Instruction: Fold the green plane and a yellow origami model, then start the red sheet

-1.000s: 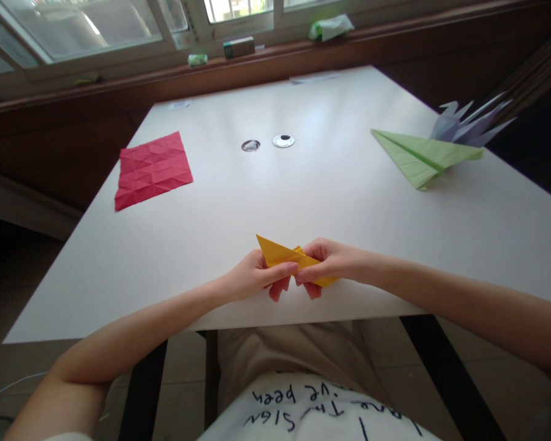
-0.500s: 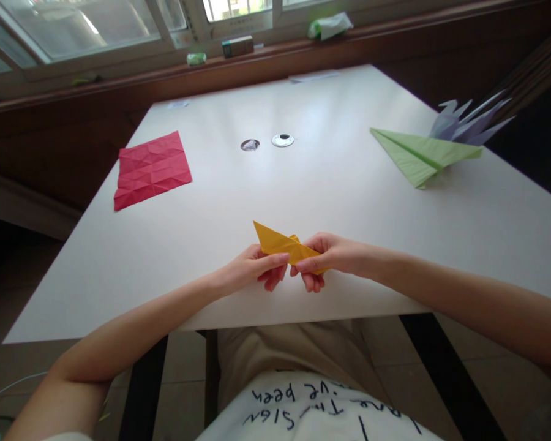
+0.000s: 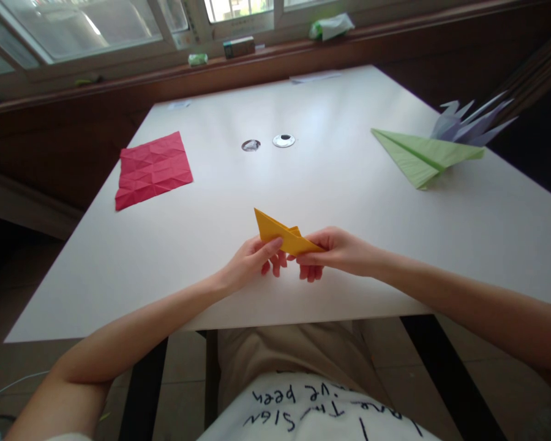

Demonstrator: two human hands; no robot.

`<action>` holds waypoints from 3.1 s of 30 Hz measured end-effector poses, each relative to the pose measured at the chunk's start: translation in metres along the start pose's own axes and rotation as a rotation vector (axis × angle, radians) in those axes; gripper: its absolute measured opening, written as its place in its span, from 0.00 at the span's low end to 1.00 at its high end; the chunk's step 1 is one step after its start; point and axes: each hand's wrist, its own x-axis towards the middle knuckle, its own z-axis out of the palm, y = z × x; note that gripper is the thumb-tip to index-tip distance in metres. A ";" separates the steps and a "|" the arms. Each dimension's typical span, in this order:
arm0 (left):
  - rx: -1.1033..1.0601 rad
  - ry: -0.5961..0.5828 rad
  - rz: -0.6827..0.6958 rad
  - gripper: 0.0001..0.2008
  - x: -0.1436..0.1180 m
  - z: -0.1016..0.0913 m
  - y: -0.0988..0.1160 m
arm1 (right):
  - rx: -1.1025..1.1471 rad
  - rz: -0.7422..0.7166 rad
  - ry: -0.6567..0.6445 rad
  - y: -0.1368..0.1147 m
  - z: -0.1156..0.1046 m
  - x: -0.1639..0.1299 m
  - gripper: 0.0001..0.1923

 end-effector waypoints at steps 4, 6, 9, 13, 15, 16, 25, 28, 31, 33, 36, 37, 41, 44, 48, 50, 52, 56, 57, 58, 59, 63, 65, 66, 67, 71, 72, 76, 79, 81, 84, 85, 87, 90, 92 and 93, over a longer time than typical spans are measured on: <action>-0.112 0.069 -0.011 0.20 0.003 0.000 -0.002 | -0.252 -0.138 0.164 -0.001 0.010 -0.003 0.07; -0.142 0.078 0.006 0.21 0.002 -0.001 -0.002 | -0.326 -0.141 0.174 0.000 0.013 -0.004 0.05; -0.188 0.083 0.007 0.20 0.000 0.000 0.000 | -0.404 -0.140 0.206 0.004 0.015 -0.002 0.05; -0.235 0.155 0.012 0.18 0.000 0.002 0.001 | -0.587 -0.243 0.252 0.009 0.017 0.000 0.06; -0.242 0.202 0.025 0.16 0.001 0.002 0.001 | -0.680 -0.300 0.252 0.008 0.019 -0.001 0.10; -0.239 0.219 0.025 0.15 0.001 0.002 0.001 | -0.701 -0.319 0.238 0.007 0.019 -0.002 0.13; -0.127 0.297 0.076 0.10 0.007 0.002 0.016 | -0.636 -0.314 0.216 -0.022 0.014 0.002 0.23; -0.100 0.291 0.123 0.10 0.013 0.004 0.023 | -0.565 -0.263 0.227 -0.037 0.017 0.008 0.22; -0.148 0.281 0.196 0.11 0.020 0.003 0.024 | -0.486 -0.307 0.296 -0.044 0.020 0.015 0.21; -0.184 0.289 0.234 0.12 0.023 0.001 0.021 | -0.415 -0.350 0.338 -0.043 0.020 0.021 0.21; -0.171 0.349 0.254 0.13 0.027 -0.001 0.015 | -0.370 -0.391 0.414 -0.033 0.016 0.031 0.21; -0.158 0.365 0.253 0.13 0.027 -0.001 0.013 | -0.369 -0.395 0.440 -0.029 0.015 0.033 0.21; -0.087 0.359 0.229 0.14 0.028 0.001 0.007 | -0.418 -0.429 0.492 -0.015 0.012 0.038 0.17; -0.042 0.339 0.205 0.15 0.028 0.001 0.005 | -0.505 -0.461 0.552 -0.012 0.014 0.037 0.14; -0.098 0.290 0.146 0.18 0.028 -0.002 0.006 | -0.569 -0.516 0.747 -0.012 0.015 0.037 0.13; -0.181 0.205 0.087 0.18 0.028 -0.005 0.008 | -0.581 -0.541 0.827 -0.012 0.014 0.036 0.12; -0.262 0.107 0.034 0.16 0.026 -0.007 0.011 | -0.589 -0.561 0.857 -0.012 0.013 0.036 0.12; -0.371 0.056 0.032 0.13 0.026 -0.010 0.012 | -0.633 -0.639 0.902 -0.009 0.010 0.037 0.07; -0.385 0.073 0.047 0.12 0.026 -0.011 0.012 | -0.640 -0.661 0.914 -0.009 0.009 0.038 0.06; -0.393 0.092 0.060 0.12 0.027 -0.011 0.011 | -0.645 -0.680 0.917 -0.008 0.008 0.039 0.05; -0.394 0.112 0.071 0.13 0.027 -0.011 0.011 | -0.649 -0.694 0.908 -0.008 0.007 0.039 0.05; -0.360 0.186 0.114 0.15 0.028 -0.010 0.009 | -0.636 -0.672 0.824 -0.010 0.003 0.038 0.06; -0.341 0.221 0.140 0.16 0.028 -0.009 0.009 | -0.612 -0.610 0.798 -0.011 0.003 0.036 0.07; -0.331 0.238 0.149 0.16 0.028 -0.010 0.010 | -0.611 -0.582 0.791 -0.011 0.003 0.035 0.08; -0.322 0.255 0.154 0.16 0.028 -0.010 0.010 | -0.619 -0.560 0.788 -0.012 0.004 0.034 0.09; -0.303 0.279 0.167 0.16 0.028 -0.010 0.009 | -0.671 -0.536 0.801 -0.011 0.005 0.035 0.10; -0.302 0.276 0.172 0.16 0.029 -0.009 0.008 | -0.680 -0.533 0.812 -0.010 0.005 0.036 0.10; -0.295 0.267 0.191 0.15 0.030 -0.008 0.004 | -0.714 -0.521 0.859 -0.006 0.009 0.040 0.08; -0.262 0.245 0.186 0.17 0.029 -0.005 0.002 | -0.757 -0.494 0.858 -0.001 0.013 0.044 0.07; -0.227 0.218 0.171 0.21 0.028 -0.003 0.001 | -0.786 -0.477 0.848 0.003 0.015 0.045 0.07; -0.165 0.191 0.179 0.26 0.027 0.000 -0.001 | -0.812 -0.467 0.825 0.007 0.018 0.048 0.05; -0.129 0.193 0.192 0.27 0.027 0.000 -0.002 | -0.813 -0.463 0.821 0.008 0.018 0.048 0.04; -0.030 0.212 0.231 0.27 0.028 0.000 -0.004 | -0.804 -0.457 0.818 0.009 0.019 0.049 0.04; 0.111 0.258 0.288 0.28 0.029 -0.002 -0.006 | -0.772 -0.460 0.836 0.008 0.020 0.049 0.05; 0.136 0.273 0.305 0.27 0.029 -0.004 -0.006 | -0.742 -0.456 0.852 0.005 0.021 0.049 0.06; 0.124 0.280 0.304 0.27 0.029 -0.005 -0.005 | -0.724 -0.451 0.860 0.004 0.021 0.049 0.06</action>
